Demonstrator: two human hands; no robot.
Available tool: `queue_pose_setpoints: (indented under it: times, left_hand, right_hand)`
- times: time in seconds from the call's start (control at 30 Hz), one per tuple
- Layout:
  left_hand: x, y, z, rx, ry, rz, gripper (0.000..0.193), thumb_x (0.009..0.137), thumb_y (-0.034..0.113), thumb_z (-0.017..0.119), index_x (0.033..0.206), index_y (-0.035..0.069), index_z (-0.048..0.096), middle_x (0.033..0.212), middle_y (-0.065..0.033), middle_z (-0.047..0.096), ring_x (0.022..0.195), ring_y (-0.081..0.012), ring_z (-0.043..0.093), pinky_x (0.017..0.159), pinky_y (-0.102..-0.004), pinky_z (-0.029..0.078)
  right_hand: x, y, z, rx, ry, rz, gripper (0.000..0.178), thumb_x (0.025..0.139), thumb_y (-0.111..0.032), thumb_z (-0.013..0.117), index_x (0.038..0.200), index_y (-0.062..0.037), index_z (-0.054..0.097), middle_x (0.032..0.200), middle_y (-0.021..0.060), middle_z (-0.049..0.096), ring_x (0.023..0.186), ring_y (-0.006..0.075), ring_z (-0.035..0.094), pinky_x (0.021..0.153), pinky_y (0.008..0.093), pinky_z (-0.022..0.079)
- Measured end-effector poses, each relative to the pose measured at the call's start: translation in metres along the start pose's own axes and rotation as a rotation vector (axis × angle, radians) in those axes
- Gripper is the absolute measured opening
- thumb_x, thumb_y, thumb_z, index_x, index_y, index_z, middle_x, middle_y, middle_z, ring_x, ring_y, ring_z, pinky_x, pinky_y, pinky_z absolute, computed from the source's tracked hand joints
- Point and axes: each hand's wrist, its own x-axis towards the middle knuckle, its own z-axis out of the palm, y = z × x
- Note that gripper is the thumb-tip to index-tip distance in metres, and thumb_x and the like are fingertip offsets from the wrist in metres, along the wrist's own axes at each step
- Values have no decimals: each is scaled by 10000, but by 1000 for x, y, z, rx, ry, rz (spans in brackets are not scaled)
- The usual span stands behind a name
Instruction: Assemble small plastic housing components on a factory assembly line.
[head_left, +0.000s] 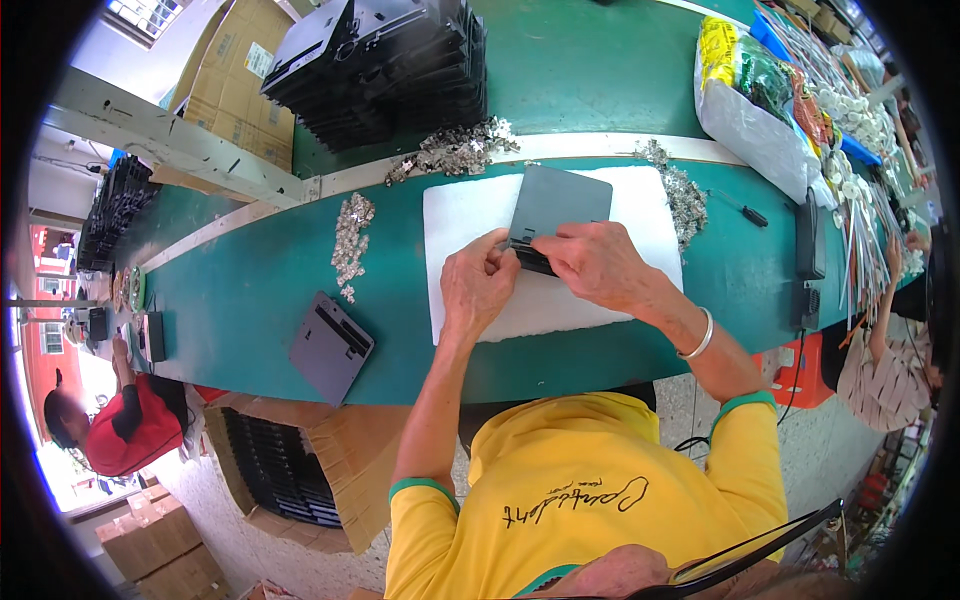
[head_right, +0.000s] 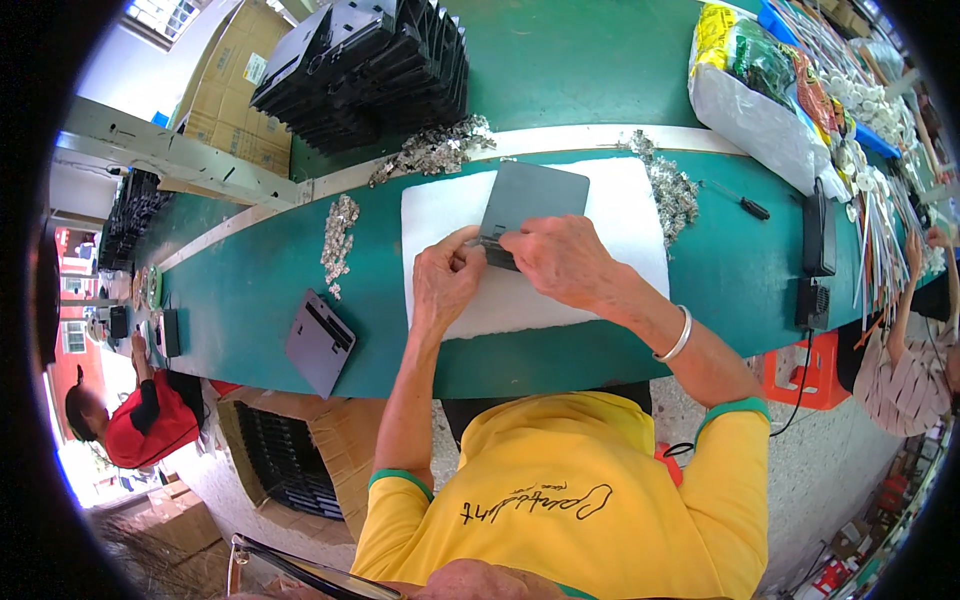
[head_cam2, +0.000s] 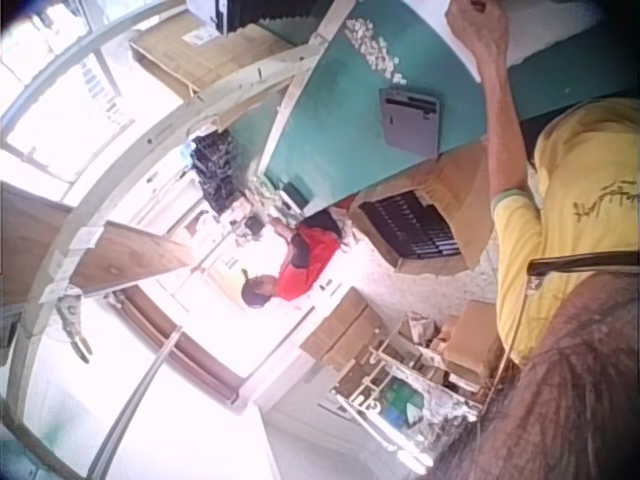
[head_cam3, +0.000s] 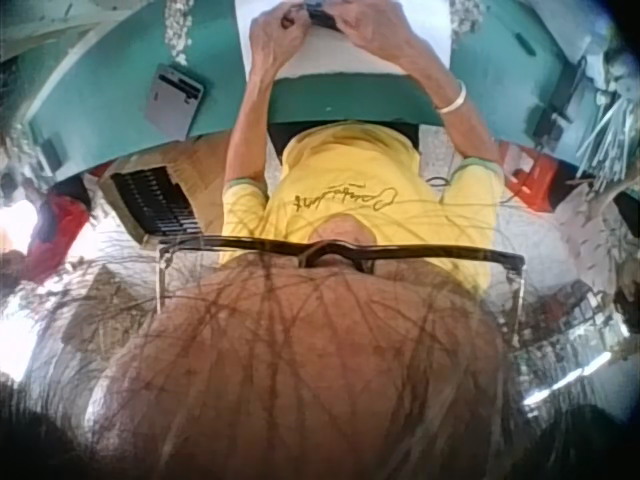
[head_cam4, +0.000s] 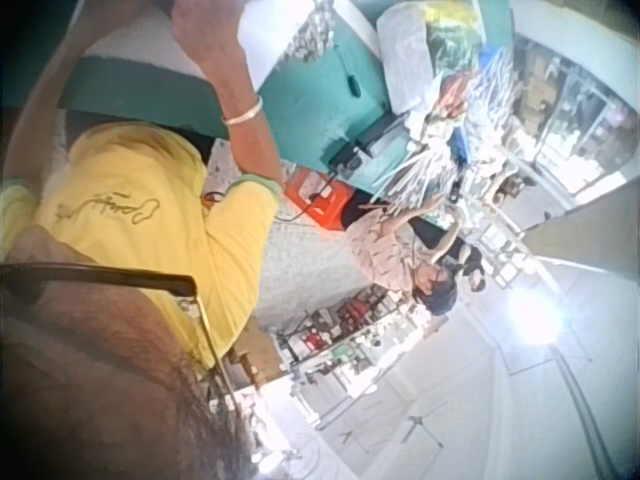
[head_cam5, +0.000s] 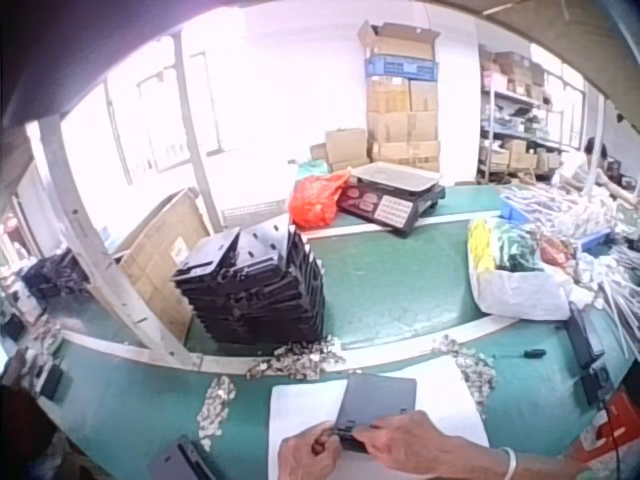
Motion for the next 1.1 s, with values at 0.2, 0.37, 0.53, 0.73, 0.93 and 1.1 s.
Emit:
queue_pose_setpoints:
  times: [0.2, 0.37, 0.53, 0.73, 0.93, 1.1]
  left_hand:
    - [-4, -6, 11, 27, 93, 60, 290, 773, 134, 637, 1056, 106, 698, 643, -43, 568, 552, -188, 545, 561, -330, 442]
    - [-6, -11, 18, 6, 161, 104, 273, 752, 108, 659, 1023, 93, 693, 660, -43, 546, 557, -188, 535, 553, -326, 430]
    - [-3, -12, 18, 32, 181, 130, 212, 750, 106, 668, 959, 72, 682, 652, -48, 531, 557, -205, 532, 550, -338, 427]
    - [-2, -13, 18, 51, 189, 168, 180, 750, 108, 668, 925, 71, 668, 651, -55, 526, 566, -230, 531, 554, -365, 423]
    - [-2, -11, 16, 114, 174, 190, 184, 760, 123, 656, 935, 68, 667, 658, -65, 534, 578, -254, 540, 559, -382, 430]
    - [2, -22, 9, 140, 146, 260, 232, 786, 136, 633, 999, 64, 691, 711, -95, 616, 617, -263, 587, 602, -380, 470]
  right_hand:
    - [18, -11, -11, -107, -151, -41, 133, 797, -94, 571, 714, -27, 650, 670, 164, 626, 631, 350, 633, 540, 417, 502]
    - [32, -17, -16, -134, -226, -53, 134, 770, -91, 591, 694, -12, 669, 681, 192, 640, 647, 364, 646, 561, 431, 518]
    - [42, -26, -22, -226, -259, -84, 101, 741, -60, 614, 714, 11, 681, 711, 213, 652, 701, 369, 668, 615, 430, 545]
    - [49, -31, -20, -294, -311, -62, 93, 739, -53, 635, 739, 20, 694, 758, 207, 678, 774, 348, 688, 674, 413, 562]
    - [49, -33, -11, -387, -393, -36, 137, 792, -125, 583, 700, -41, 642, 683, 186, 607, 687, 356, 617, 607, 455, 489]
    - [19, -14, 6, -260, -211, 33, 133, 807, -101, 565, 752, -45, 672, 711, 159, 636, 677, 339, 634, 592, 429, 501]
